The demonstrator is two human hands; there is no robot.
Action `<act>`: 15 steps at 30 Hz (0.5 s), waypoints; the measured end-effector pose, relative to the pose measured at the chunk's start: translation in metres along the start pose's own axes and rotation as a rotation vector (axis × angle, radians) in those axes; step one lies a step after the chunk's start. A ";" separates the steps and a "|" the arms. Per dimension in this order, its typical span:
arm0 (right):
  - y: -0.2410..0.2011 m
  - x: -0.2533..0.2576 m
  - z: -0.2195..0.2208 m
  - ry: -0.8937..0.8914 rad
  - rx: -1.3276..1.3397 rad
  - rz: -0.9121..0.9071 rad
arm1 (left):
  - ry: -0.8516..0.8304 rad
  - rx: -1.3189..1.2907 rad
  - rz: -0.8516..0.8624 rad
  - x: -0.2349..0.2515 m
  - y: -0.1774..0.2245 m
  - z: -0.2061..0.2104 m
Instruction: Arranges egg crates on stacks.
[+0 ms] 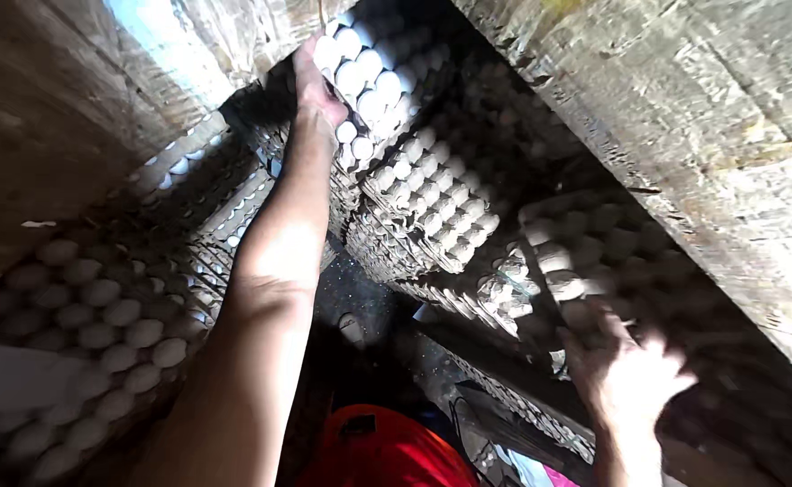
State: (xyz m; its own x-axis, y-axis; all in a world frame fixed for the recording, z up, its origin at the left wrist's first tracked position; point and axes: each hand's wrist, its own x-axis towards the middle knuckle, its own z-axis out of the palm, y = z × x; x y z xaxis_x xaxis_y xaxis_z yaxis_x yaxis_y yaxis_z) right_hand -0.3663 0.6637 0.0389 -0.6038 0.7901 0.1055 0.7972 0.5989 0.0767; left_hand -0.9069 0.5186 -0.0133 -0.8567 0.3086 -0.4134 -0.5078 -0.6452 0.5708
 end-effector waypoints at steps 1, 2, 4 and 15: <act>-0.001 0.000 0.004 -0.042 -0.005 0.015 | -0.030 -0.030 0.051 0.000 -0.005 0.001; 0.000 0.000 0.006 -0.075 -0.006 0.029 | -0.081 -0.059 0.094 0.002 -0.011 -0.001; -0.001 -0.001 0.006 -0.079 -0.013 0.033 | -0.187 -0.124 0.153 0.001 -0.018 -0.006; -0.072 0.041 -0.030 0.187 0.242 -0.224 | -0.246 -0.257 0.329 -0.129 -0.001 -0.072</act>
State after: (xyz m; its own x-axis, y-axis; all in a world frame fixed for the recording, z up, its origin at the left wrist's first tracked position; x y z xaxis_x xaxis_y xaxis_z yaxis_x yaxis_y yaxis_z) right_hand -0.4481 0.6489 0.0671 -0.7340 0.6123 0.2939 0.6087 0.7850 -0.1153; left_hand -0.7890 0.4293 -0.0116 -0.9799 0.1950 -0.0429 -0.1940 -0.8784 0.4368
